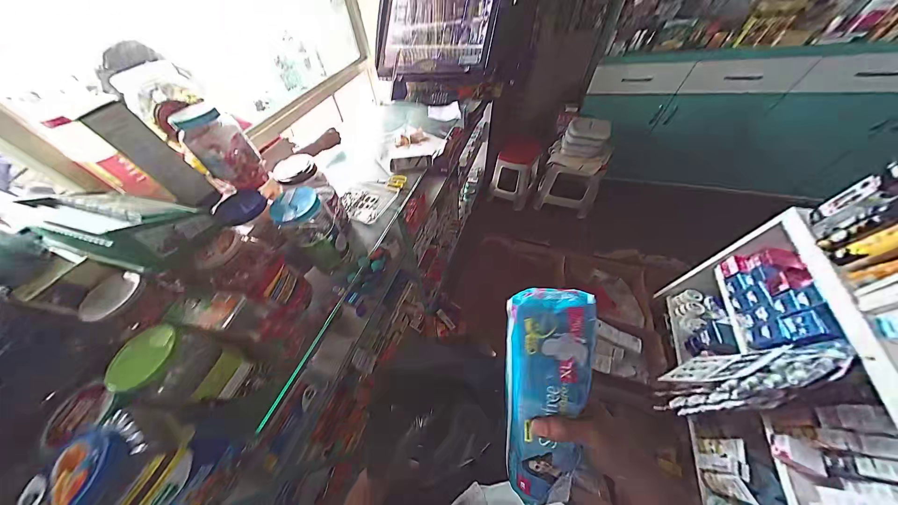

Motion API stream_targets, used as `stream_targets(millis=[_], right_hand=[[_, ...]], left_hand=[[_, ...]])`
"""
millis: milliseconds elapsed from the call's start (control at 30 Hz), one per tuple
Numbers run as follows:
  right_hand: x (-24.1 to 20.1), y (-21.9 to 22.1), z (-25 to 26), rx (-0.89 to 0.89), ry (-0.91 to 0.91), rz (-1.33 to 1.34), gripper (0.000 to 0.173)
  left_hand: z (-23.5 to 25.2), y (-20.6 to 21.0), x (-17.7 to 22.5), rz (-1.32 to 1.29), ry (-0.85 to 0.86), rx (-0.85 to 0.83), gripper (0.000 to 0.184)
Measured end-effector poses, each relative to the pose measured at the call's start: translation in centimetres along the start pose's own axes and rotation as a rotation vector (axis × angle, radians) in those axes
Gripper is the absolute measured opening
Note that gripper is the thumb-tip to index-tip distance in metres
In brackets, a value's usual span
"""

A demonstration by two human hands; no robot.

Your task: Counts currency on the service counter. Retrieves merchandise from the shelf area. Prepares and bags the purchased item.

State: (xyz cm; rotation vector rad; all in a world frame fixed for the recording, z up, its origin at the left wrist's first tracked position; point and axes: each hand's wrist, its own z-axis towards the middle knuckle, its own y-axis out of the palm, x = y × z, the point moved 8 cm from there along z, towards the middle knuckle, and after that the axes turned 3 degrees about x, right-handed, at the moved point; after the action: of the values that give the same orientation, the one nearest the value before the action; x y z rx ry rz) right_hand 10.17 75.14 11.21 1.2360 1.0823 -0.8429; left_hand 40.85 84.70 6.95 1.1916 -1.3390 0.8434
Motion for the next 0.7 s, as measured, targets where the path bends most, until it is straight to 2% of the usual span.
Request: stream_targets(millis=[67, 133, 233, 333, 400, 433, 500, 567, 633, 700], right_hand=[[-0.9, -3.0, 2.0, 0.148, 0.023, 0.086, 0.056], [-0.7, -5.4, 3.8, 0.214, 0.014, 0.127, 0.056], [0.3, -8.1, 7.1, 0.309, 0.004, 0.136, 0.057], [1.0, -10.6, 11.0, 0.41, 0.027, 0.142, 0.061], [0.9, -12.3, 14.1, 0.482, 0.029, 0.204, 0.057], [0.4, -13.1, 15.6, 0.511, -0.003, 0.258, 0.053], [-1.4, -15.2, 18.8, 0.543, -0.107, 0.353, 0.047], [-2.5, -18.3, 21.9, 0.58, -0.175, 0.377, 0.041], [-2.5, -21.2, 24.6, 0.573, -0.186, 0.384, 0.034], [-2.2, -23.5, 26.8, 0.519, -0.194, 0.39, 0.029]], left_hand=[[7.0, 0.7, 1.7, 0.089, 0.105, 0.064, 0.027], [12.7, 0.9, 3.3, -0.013, 0.212, 0.117, 0.013], [20.6, 1.2, 5.7, -0.198, 0.331, 0.053, 0.012], [28.6, 2.0, 6.8, -0.298, 0.321, -0.026, 0.013], [33.9, 3.3, 7.5, -0.262, 0.288, -0.147, 0.027], [36.4, 4.0, 7.8, -0.247, 0.251, -0.216, 0.039], [41.7, 5.5, 8.1, -0.195, 0.176, -0.296, 0.047], [47.2, 7.1, 8.0, -0.109, 0.138, -0.373, 0.04], [52.2, 8.6, 8.1, -0.067, 0.118, -0.413, 0.022], [56.6, 9.9, 9.1, -0.086, 0.131, -0.482, 0.022]])
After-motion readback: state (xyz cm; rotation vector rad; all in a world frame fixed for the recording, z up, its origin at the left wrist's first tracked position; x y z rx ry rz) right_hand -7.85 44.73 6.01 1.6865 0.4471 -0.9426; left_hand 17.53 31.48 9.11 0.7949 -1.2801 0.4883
